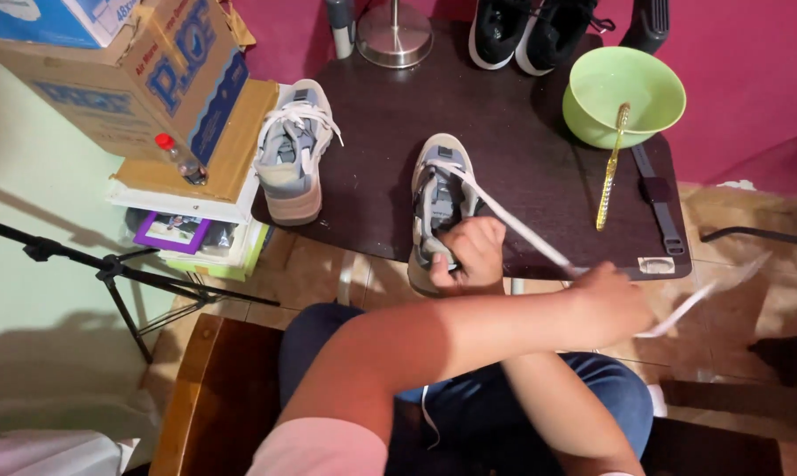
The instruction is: Threading shoelaces through the eyelets of a sneaker while sitting at a table.
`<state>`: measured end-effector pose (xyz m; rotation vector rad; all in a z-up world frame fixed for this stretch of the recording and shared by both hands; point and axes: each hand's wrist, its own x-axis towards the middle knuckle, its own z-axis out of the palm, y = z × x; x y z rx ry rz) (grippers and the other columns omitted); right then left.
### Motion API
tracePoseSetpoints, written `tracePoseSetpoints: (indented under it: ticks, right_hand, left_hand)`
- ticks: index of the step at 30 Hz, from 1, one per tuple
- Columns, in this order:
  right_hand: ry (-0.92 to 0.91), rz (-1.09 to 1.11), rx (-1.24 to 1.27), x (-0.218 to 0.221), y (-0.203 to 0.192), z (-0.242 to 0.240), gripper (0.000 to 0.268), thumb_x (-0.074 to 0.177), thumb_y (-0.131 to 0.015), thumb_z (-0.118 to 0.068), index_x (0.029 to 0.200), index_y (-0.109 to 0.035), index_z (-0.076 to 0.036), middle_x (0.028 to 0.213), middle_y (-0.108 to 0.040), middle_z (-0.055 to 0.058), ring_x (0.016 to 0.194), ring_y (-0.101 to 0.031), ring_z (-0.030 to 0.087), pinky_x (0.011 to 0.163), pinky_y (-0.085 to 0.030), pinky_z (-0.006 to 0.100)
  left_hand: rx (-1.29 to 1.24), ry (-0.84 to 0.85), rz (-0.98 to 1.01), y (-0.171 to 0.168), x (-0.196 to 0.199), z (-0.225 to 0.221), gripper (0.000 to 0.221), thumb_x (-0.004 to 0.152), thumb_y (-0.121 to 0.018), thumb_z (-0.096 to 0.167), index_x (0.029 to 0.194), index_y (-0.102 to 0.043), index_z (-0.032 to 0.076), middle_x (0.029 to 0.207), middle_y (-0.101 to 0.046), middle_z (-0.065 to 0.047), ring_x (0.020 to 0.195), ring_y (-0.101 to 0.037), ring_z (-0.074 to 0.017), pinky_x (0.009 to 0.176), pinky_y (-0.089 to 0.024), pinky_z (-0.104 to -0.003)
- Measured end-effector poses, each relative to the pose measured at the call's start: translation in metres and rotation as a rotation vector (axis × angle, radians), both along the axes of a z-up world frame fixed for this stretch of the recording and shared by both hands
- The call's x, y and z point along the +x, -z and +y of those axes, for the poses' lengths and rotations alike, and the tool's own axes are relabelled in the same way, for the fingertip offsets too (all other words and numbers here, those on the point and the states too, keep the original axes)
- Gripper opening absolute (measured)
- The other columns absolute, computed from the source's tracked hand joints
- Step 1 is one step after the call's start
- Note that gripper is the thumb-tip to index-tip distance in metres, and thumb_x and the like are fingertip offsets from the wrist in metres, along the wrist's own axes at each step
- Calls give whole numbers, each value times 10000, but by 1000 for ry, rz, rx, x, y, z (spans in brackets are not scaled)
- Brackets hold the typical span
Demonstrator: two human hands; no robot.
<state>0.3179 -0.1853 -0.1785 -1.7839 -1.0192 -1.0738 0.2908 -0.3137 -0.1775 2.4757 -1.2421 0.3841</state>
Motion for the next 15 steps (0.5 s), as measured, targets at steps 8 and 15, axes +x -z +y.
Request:
tracePoseSetpoints:
  ticks: [8, 15]
  right_hand:
    - [-89, 177, -53, -8, -14, -32, 440, 880, -671, -380, 1078, -691, 13, 1064, -679, 185, 954, -679, 381, 861, -523, 468]
    - [75, 698, -85, 12, -90, -42, 506, 899, -708, -68, 1374, -563, 30, 1152, -615, 282, 1029, -619, 477, 862, -543, 525]
  left_hand:
    - [-293, -77, 32, -107, 14, 202, 495, 736, -789, 409, 1131, -660, 141, 1091, -618, -82, 1027, -617, -303, 870, -502, -430]
    - [-498, -739, 95, -91, 24, 305, 558, 699, -804, 334, 1150, -517, 179, 1078, -541, -13, 975, -652, -272, 798, -557, -407]
